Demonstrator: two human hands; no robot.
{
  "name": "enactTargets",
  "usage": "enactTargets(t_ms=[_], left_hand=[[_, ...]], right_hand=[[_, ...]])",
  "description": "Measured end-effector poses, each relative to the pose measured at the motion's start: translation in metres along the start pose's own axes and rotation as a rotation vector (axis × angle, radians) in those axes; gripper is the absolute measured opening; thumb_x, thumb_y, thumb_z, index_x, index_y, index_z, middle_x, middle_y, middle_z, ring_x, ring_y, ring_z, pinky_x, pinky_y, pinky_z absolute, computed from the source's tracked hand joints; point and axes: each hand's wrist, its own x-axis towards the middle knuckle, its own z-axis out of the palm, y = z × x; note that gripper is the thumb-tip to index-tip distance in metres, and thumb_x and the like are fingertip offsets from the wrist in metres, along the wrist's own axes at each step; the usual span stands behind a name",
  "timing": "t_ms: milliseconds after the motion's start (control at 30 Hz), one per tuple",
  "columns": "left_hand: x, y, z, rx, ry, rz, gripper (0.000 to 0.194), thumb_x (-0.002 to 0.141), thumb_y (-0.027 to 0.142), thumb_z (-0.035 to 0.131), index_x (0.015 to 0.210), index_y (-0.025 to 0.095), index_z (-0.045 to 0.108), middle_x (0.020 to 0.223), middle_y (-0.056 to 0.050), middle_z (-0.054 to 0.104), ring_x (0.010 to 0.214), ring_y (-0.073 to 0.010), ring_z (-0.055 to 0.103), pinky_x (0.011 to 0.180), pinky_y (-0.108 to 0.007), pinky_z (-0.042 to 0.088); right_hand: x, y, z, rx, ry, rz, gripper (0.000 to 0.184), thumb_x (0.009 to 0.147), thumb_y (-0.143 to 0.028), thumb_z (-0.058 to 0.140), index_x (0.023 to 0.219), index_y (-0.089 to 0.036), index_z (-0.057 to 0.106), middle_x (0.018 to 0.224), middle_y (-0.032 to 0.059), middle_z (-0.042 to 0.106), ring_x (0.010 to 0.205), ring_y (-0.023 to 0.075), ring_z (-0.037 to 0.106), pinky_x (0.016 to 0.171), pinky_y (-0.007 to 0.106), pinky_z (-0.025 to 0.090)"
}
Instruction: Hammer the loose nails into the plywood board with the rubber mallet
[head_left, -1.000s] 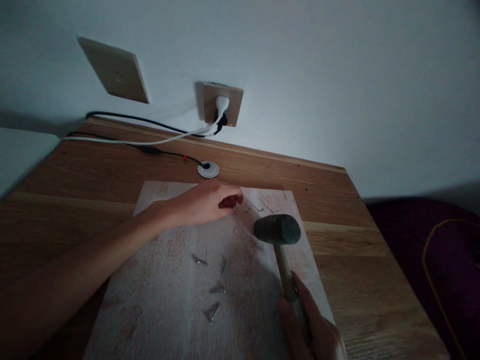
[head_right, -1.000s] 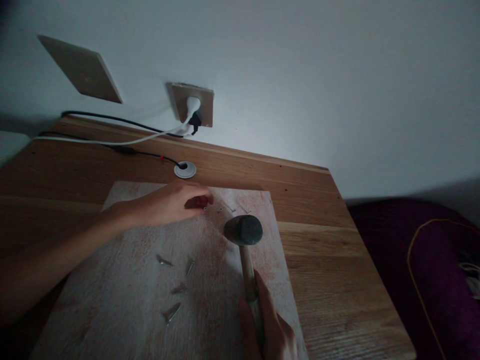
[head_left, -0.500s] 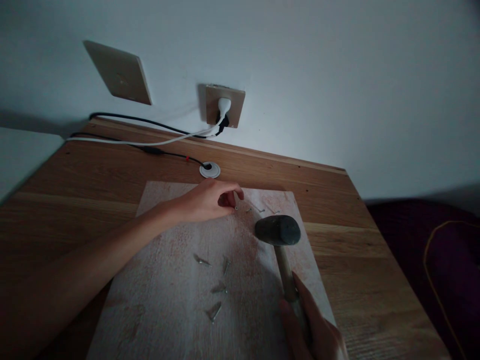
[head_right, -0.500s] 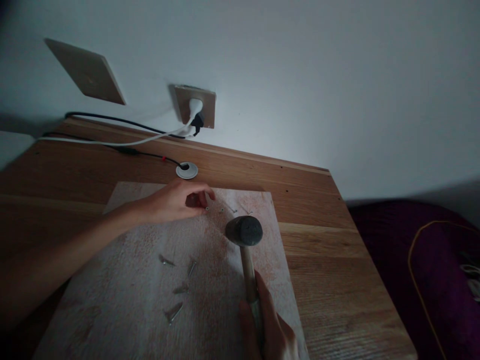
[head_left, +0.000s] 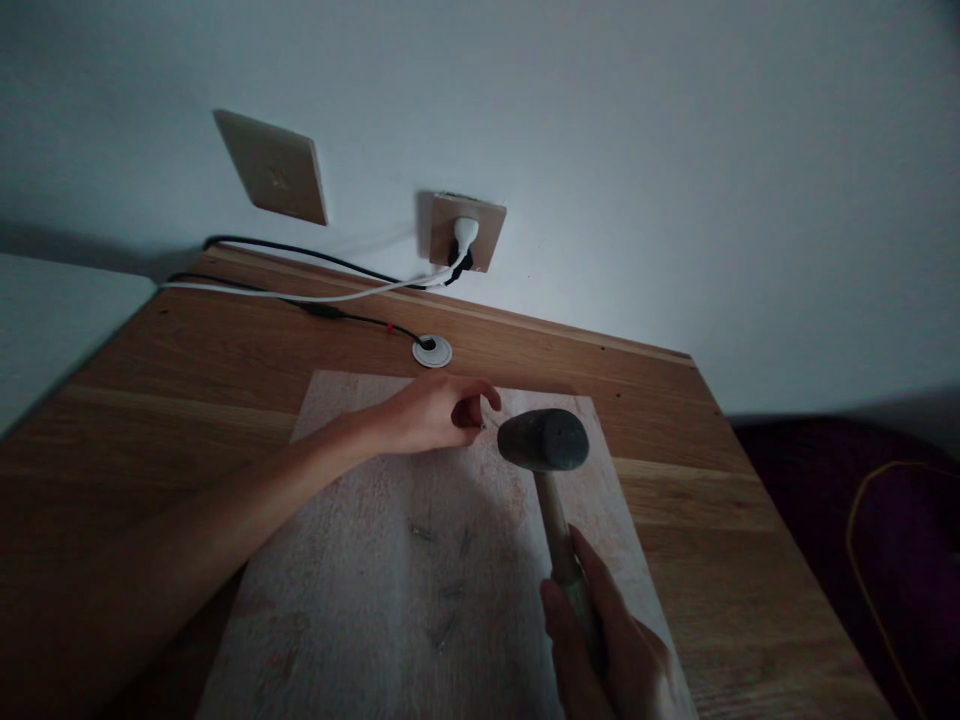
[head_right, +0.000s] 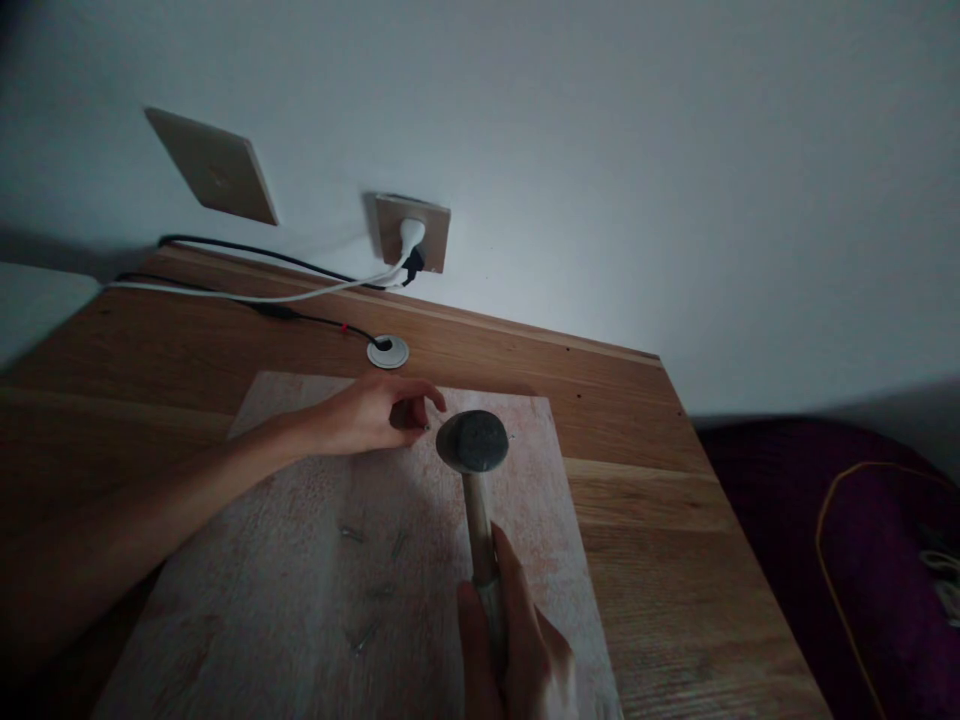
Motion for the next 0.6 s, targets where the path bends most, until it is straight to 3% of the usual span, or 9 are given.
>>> enactTargets(t_ms=[100,233,300,600], left_hand=[[-0.001,0.0,0.0,-0.032,0.006,0.003,0.036,0.077,0.005,0.068,0.111,0.018,0.074,0.082,0.002,0.076,0.071,-0.0112,0.068,0.072,-0.024,0.049],[-0.001,0.002,0.0,-0.057,-0.003,-0.011,0.042,0.073,0.002,0.068,0.11,0.018,0.075,0.079,0.004,0.075,0.068,-0.0109,0.066,0.07,-0.024,0.048],[-0.001,0.003,0.0,-0.042,0.0,-0.014,0.044,0.071,0.0,0.067,0.11,0.019,0.075,0.078,0.004,0.074,0.068,-0.0114,0.066,0.07,-0.024,0.047],[0.0,0.003,0.002,0.025,0.027,-0.002,0.041,0.073,0.0,0.069,0.109,0.019,0.076,0.081,0.003,0.075,0.071,-0.0126,0.067,0.07,-0.024,0.046]], right_hand=[[0.004,-0.007,0.004,0.019,0.0,-0.017,0.064,0.11,-0.052,0.043,0.142,-0.005,0.073,0.075,0.0116,0.082,0.048,0.0239,0.076,0.061,0.037,0.07],[0.008,-0.008,0.008,0.054,-0.018,-0.03,0.061,0.11,-0.05,0.046,0.144,-0.006,0.071,0.088,0.0144,0.086,0.074,0.0292,0.086,0.066,0.037,0.071],[0.01,-0.006,0.009,0.062,-0.026,-0.071,0.057,0.11,-0.047,0.047,0.143,-0.008,0.072,0.089,0.0138,0.086,0.078,0.0298,0.086,0.067,0.037,0.071],[0.013,-0.002,0.012,0.063,-0.028,-0.091,0.052,0.109,-0.042,0.05,0.143,-0.012,0.074,0.083,0.0124,0.085,0.069,0.0285,0.085,0.065,0.035,0.071]])
